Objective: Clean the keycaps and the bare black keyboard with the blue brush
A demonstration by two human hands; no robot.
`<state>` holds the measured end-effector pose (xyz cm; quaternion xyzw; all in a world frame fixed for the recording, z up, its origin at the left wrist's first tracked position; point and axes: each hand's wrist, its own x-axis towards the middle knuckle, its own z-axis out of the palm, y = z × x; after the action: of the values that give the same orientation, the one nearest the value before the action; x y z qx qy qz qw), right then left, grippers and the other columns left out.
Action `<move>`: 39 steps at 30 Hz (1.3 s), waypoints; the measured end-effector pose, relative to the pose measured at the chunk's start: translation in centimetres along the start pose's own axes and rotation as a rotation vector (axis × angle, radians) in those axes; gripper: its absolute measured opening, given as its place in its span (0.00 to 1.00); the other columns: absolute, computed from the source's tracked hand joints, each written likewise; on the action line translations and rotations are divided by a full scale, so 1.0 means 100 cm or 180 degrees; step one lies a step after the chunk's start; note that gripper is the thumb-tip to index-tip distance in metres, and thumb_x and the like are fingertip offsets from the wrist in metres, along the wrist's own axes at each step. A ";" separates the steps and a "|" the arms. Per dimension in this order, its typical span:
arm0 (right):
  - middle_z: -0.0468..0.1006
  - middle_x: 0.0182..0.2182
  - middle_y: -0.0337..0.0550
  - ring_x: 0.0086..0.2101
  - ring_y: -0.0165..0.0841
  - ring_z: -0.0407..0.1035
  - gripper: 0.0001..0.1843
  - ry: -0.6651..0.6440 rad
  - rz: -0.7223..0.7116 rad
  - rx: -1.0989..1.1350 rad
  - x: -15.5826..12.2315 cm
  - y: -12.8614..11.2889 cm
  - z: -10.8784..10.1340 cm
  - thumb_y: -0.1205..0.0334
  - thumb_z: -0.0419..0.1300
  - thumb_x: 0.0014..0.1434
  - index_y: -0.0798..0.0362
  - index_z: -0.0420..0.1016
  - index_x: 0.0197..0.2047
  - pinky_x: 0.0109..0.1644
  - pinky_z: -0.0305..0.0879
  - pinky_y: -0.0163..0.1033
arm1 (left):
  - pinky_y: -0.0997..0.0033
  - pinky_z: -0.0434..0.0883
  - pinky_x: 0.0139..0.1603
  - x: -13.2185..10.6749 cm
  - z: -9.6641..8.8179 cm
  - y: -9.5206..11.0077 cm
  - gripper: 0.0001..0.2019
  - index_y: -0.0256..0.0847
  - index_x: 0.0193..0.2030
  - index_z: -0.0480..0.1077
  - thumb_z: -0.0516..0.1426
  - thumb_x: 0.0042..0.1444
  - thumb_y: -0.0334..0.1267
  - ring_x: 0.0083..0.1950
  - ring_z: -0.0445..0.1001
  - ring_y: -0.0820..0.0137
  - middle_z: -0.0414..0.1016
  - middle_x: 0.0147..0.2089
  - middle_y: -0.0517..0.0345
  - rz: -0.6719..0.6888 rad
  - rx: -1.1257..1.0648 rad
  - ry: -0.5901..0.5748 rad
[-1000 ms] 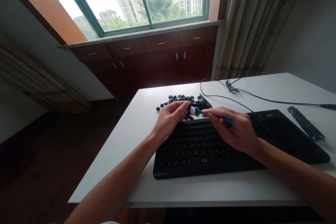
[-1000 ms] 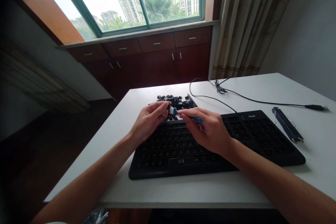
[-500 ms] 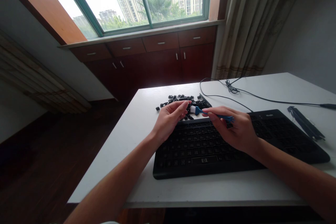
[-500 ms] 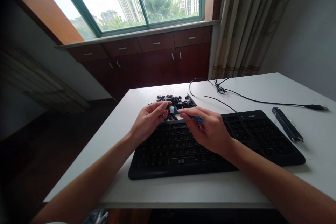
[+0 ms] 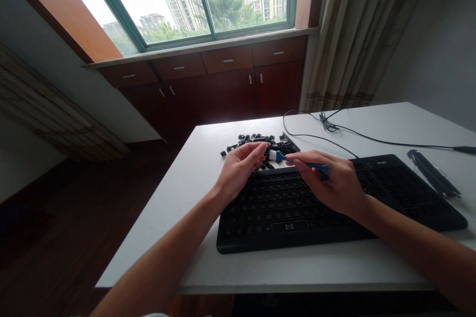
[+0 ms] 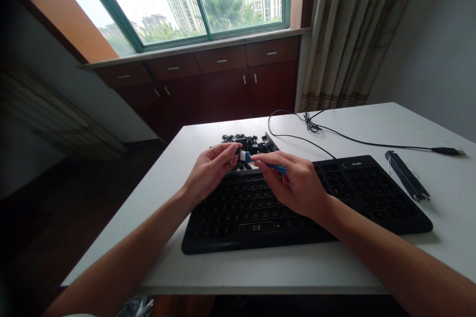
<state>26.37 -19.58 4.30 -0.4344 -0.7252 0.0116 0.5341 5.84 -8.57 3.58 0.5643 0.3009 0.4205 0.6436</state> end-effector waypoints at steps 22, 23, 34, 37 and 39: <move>0.87 0.44 0.44 0.32 0.25 0.77 0.13 -0.0057 -0.0192 0.0045 0.000 0.003 0.002 0.71 0.63 0.67 0.53 0.82 0.54 0.34 0.72 0.32 | 0.68 0.72 0.46 -0.003 0.005 0.005 0.14 0.42 0.47 0.85 0.70 0.60 0.49 0.40 0.76 0.70 0.83 0.42 0.54 0.0049 0.0289 -0.0008; 0.87 0.44 0.44 0.32 0.25 0.77 0.13 -0.0060 -0.0192 0.0043 0.000 0.003 0.002 0.71 0.63 0.67 0.53 0.82 0.54 0.33 0.72 0.32 | 0.68 0.72 0.46 -0.003 0.005 0.005 0.14 0.42 0.47 0.85 0.70 0.60 0.49 0.40 0.76 0.70 0.83 0.42 0.54 0.0048 0.0296 -0.0010; 0.87 0.42 0.44 0.28 0.25 0.74 0.13 -0.0023 -0.0205 0.0023 0.001 0.001 0.001 0.70 0.62 0.68 0.52 0.82 0.53 0.30 0.71 0.32 | 0.68 0.73 0.48 -0.004 0.005 0.006 0.14 0.43 0.47 0.85 0.70 0.60 0.49 0.41 0.77 0.70 0.84 0.45 0.53 0.0068 0.0315 -0.0086; 0.87 0.42 0.44 0.29 0.25 0.75 0.13 0.0007 -0.0234 0.0007 0.001 0.001 0.001 0.71 0.63 0.68 0.52 0.82 0.53 0.31 0.72 0.32 | 0.68 0.73 0.50 -0.004 0.004 0.006 0.13 0.45 0.48 0.85 0.69 0.61 0.49 0.43 0.78 0.69 0.85 0.47 0.53 0.0077 0.0312 -0.0104; 0.87 0.42 0.43 0.29 0.25 0.75 0.13 0.0031 -0.0248 -0.0029 0.002 0.000 0.001 0.71 0.63 0.67 0.52 0.82 0.53 0.32 0.72 0.32 | 0.67 0.73 0.50 -0.004 0.004 0.006 0.14 0.45 0.48 0.85 0.69 0.61 0.50 0.43 0.77 0.69 0.85 0.47 0.53 0.0070 0.0358 -0.0115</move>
<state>26.27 -19.41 4.44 -0.4083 -0.7390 -0.0146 0.5357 5.91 -9.06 4.17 0.6103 0.3061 0.3997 0.6116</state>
